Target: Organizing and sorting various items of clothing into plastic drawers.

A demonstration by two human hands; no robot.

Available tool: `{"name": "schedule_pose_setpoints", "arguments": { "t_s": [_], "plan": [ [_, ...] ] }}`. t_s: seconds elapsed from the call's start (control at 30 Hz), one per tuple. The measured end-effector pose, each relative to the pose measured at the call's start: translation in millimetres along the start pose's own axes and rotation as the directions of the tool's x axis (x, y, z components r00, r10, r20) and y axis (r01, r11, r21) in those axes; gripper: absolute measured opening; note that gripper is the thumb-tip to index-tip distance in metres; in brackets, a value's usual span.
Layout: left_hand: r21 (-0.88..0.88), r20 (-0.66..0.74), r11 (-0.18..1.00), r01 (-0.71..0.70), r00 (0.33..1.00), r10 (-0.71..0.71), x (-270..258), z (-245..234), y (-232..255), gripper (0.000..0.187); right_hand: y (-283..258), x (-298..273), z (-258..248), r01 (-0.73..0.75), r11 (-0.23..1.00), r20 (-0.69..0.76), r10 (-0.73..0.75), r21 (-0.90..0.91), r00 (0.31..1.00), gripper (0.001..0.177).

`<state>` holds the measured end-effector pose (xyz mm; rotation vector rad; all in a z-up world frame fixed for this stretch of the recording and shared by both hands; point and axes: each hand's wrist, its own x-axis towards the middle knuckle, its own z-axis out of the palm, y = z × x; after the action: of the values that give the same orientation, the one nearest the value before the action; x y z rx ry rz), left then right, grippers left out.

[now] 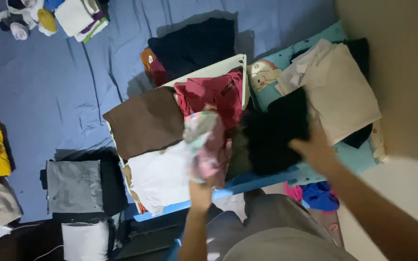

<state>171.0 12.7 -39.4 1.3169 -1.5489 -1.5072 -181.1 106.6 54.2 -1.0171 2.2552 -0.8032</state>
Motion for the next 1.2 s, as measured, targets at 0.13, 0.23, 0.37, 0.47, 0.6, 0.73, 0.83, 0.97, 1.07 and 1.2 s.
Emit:
{"name": "schedule_pose_setpoints", "arguments": {
  "t_s": [0.13,0.23,0.37,0.47,0.6,0.73,0.83,0.97,1.07,1.2],
  "plan": [
    [0.191,0.298,0.949,0.253,0.906,-0.301,0.0,58.2,85.6,0.061,-44.8,12.0,-76.7,-0.13,0.988,-0.051,0.134,0.081,0.99,0.076],
    [0.627,0.471,0.757,-0.182,0.863,-0.183,-11.1,94.1,61.2,0.077,-65.3,21.0,-98.3,-0.241,0.967,-0.15,0.251,0.08,0.956,0.071],
    [0.615,0.523,0.726,-0.309,0.848,-0.082,-29.5,115.3,-14.9,0.067,-87.2,31.2,-94.3,0.052,0.998,-0.172,-0.054,-0.017,0.984,0.077],
    [0.604,0.525,0.763,-0.229,0.835,-0.165,-9.1,89.7,31.2,0.05,-36.3,57.5,-57.1,0.018,0.999,-0.088,-0.015,0.043,0.996,0.068],
    [0.501,0.343,0.863,0.058,0.903,-0.259,5.9,62.4,39.5,0.045,-117.4,62.5,-26.1,0.107,0.748,0.062,-0.194,0.655,0.979,0.059],
    [0.361,0.128,0.923,0.131,0.974,-0.188,16.8,37.9,34.0,0.04,-171.4,85.2,5.7,0.115,0.747,0.096,-0.232,0.655,0.968,0.053],
    [0.213,0.104,0.919,0.332,0.927,-0.36,24.5,22.3,49.2,0.04,-202.1,96.2,18.0,0.068,0.562,0.099,-0.263,0.825,0.96,0.058],
    [-0.071,0.021,0.974,0.215,0.977,-0.214,21.2,19.4,-3.2,0.037,-187.9,119.8,42.0,0.087,0.42,0.086,-0.374,0.903,0.923,0.046],
    [-0.124,0.001,0.946,0.3,0.953,-0.302,30.1,20.5,-10.6,0.039,-181.6,133.7,64.5,0.034,0.359,0.118,-0.394,0.933,0.911,0.072],
    [-0.028,0.048,0.951,0.308,0.951,-0.307,35.6,24.1,-11.8,0.04,-45.7,173.4,149.2,-0.144,0.899,0.115,0.106,0.413,0.988,0.092]
  ]
}}
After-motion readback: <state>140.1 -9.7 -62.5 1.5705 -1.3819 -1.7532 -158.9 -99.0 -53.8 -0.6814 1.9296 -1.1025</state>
